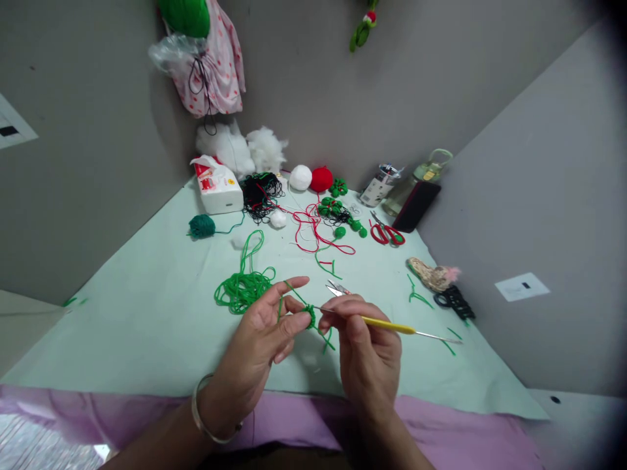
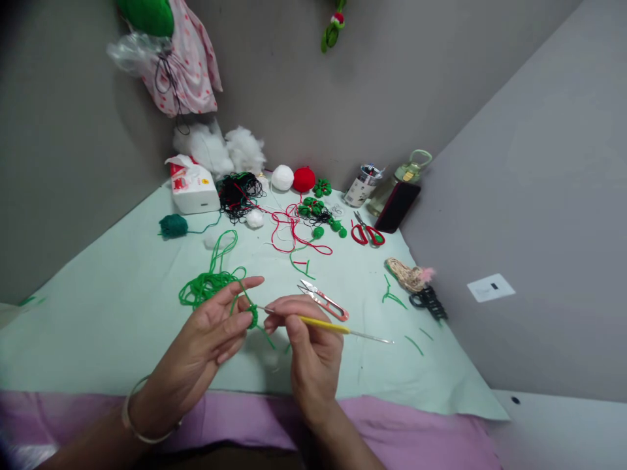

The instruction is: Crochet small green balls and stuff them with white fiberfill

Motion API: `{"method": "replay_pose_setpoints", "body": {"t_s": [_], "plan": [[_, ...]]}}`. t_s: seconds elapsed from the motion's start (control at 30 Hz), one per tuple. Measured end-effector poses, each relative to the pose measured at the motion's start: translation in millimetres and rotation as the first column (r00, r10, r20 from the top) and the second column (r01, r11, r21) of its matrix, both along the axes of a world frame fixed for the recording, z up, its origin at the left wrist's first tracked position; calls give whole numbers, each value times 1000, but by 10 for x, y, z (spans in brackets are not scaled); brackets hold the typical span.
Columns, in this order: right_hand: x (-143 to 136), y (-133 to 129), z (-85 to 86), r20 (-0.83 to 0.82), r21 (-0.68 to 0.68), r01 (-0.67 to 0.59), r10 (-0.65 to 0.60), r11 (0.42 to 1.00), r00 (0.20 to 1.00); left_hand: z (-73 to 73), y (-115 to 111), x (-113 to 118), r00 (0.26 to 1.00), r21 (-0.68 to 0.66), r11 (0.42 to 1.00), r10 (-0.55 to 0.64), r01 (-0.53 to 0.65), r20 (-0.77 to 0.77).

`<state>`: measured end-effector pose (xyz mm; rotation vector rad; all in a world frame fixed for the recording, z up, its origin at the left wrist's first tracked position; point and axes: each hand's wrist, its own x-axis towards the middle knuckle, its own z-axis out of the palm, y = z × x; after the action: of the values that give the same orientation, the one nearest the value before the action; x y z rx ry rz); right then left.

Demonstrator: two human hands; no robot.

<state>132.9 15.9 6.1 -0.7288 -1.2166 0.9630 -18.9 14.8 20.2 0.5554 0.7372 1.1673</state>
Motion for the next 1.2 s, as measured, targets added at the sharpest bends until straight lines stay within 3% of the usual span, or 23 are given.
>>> {"method": "replay_pose_setpoints", "body": {"t_s": [0.17, 0.3, 0.47, 0.7, 1.03, 1.2], "plan": [[11, 28, 72, -116, -142, -14, -2, 990, 993, 33, 6, -49, 986, -49, 992, -110, 117, 128], [17, 45, 133, -224, -242, -124, 69, 962, 972, -10, 10, -56, 990, -23, 996, -80, 83, 115], [7, 36, 139, -156, -143, -110, 87, 984, 984, -52, -6, -25, 999, 64, 998, 8, -5, -43], [29, 14, 122, -33, -26, -50, 49, 998, 998, -93, 13, -22, 992, 100, 995, 14, -2, -122], [80, -31, 55, 65, 32, -23, 21, 999, 998, -49, 41, -36, 993, 76, 995, -52, 61, -110], [114, -41, 54, 155, 78, 52, -64, 996, 986, -17, 42, -32, 994, 57, 996, -59, 65, -91]]}}
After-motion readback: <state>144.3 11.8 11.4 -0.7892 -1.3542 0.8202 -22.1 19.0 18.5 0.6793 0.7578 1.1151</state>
